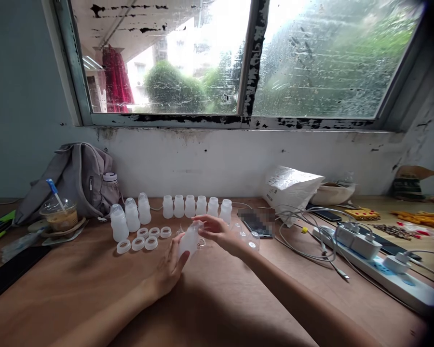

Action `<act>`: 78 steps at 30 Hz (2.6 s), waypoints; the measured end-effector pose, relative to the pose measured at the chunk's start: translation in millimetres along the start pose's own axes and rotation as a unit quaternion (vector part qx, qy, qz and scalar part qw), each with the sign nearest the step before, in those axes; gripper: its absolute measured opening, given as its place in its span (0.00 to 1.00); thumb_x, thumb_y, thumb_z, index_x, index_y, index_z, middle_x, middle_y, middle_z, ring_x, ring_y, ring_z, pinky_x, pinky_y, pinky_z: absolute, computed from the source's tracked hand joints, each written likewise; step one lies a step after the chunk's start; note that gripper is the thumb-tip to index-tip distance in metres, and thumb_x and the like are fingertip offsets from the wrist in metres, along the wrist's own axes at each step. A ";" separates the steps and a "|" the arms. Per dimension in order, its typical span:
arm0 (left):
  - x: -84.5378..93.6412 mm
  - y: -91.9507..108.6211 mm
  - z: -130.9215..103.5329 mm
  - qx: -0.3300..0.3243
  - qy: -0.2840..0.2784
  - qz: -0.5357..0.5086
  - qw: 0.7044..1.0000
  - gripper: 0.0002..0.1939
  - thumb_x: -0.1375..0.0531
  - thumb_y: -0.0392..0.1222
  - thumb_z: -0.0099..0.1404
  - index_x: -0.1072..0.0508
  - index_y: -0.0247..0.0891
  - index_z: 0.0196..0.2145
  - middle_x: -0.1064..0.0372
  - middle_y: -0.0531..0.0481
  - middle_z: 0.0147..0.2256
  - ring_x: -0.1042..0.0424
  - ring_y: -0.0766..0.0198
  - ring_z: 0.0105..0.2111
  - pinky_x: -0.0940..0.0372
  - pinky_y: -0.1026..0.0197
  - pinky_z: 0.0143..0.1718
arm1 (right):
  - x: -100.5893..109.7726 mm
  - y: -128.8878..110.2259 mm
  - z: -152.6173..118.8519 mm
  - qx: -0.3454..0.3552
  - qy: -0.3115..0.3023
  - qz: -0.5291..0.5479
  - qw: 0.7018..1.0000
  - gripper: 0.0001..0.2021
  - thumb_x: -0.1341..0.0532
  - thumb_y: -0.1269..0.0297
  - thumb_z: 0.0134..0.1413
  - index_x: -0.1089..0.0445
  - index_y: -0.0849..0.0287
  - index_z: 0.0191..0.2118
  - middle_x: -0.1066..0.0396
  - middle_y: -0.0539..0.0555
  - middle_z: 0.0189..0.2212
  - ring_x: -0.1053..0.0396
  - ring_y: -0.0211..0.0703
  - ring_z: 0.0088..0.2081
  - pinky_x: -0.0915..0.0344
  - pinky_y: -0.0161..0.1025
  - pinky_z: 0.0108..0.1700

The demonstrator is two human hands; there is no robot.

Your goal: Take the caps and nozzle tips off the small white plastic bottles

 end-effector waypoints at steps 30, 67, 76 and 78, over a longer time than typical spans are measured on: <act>75.7 27.9 75.1 -0.053 -0.021 0.161 0.985 0.21 0.42 0.51 0.51 0.36 0.40 0.41 0.34 0.49 0.36 0.34 0.60 0.35 0.38 0.60 0.35 | 9.5 46.9 -13.6 0.009 0.087 -0.138 0.987 0.13 0.47 0.58 0.52 0.34 0.60 0.40 0.36 0.51 0.24 0.39 0.34 0.24 0.39 0.33 0.26; 107.0 -103.2 153.9 0.091 -0.031 0.458 0.884 0.22 0.49 0.45 0.58 0.45 0.36 0.49 0.32 0.37 0.40 0.40 0.48 0.46 0.55 0.43 0.47 | -28.2 56.7 -35.0 0.088 0.002 -0.426 0.900 0.13 0.50 0.73 0.49 0.34 0.60 0.40 0.33 0.56 0.35 0.37 0.43 0.38 0.39 0.36 0.38; 105.7 -111.1 152.7 0.103 -0.043 0.452 0.885 0.25 0.50 0.43 0.58 0.49 0.34 0.53 0.38 0.35 0.47 0.46 0.50 0.52 0.64 0.39 0.51 | -29.7 53.8 -35.2 0.088 -0.003 -0.437 0.895 0.12 0.50 0.72 0.51 0.34 0.60 0.40 0.33 0.56 0.35 0.37 0.41 0.37 0.40 0.35 0.38; 105.9 -112.9 153.8 0.106 -0.051 0.451 0.885 0.24 0.50 0.42 0.58 0.47 0.34 0.51 0.39 0.36 0.48 0.46 0.50 0.52 0.63 0.38 0.50 | -29.3 54.3 -35.2 0.085 -0.001 -0.444 0.892 0.12 0.51 0.72 0.52 0.34 0.59 0.40 0.33 0.55 0.35 0.37 0.41 0.37 0.40 0.34 0.37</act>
Point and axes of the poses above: each hand's wrist, its own z-axis towards the middle knuckle, its own x-axis out of the back of the hand, y = z × x, the point moved 10 cm from there along z, towards the middle knuckle
